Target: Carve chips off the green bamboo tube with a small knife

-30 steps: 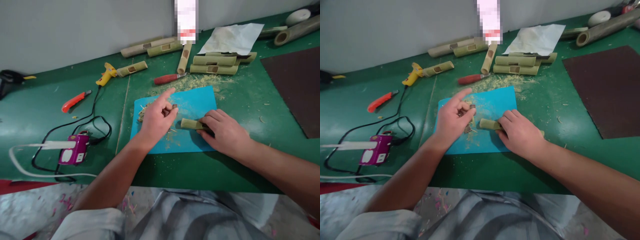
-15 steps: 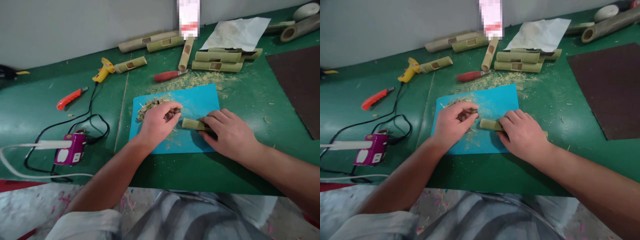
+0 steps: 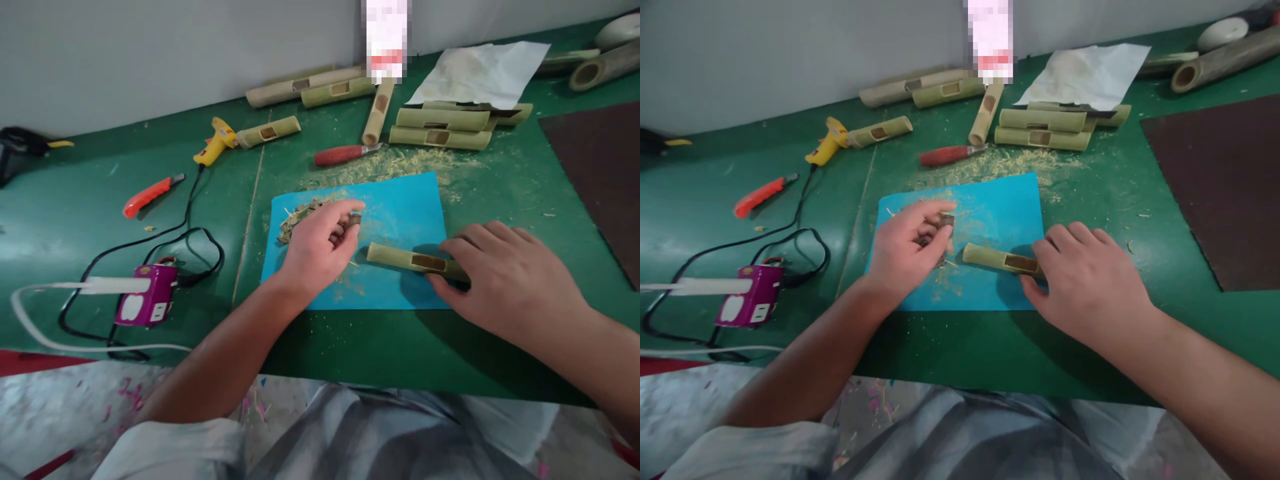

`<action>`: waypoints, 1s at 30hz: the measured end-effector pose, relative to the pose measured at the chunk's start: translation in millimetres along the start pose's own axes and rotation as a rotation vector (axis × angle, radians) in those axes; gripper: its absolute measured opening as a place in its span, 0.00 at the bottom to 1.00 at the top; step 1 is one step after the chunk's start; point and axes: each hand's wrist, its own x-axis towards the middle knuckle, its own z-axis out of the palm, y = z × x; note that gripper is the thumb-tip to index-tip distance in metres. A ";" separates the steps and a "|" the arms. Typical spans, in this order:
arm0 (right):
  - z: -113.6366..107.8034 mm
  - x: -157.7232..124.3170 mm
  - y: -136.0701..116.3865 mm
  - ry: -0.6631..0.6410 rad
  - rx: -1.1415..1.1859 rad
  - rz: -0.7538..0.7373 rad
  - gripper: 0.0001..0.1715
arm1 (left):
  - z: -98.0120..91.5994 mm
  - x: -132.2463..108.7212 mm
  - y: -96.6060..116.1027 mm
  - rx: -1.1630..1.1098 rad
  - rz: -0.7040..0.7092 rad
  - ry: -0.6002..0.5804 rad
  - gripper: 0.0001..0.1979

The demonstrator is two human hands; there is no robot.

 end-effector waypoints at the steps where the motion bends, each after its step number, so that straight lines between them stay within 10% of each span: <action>1: 0.0 -0.2 -0.3 -0.008 -0.016 -0.007 0.11 | -0.2 -0.1 0.1 -0.007 -0.007 0.005 0.13; 30: 16.2 3.9 -21.2 -0.034 0.378 0.177 0.15 | 8.9 0.3 -8.8 0.115 0.120 -0.052 0.10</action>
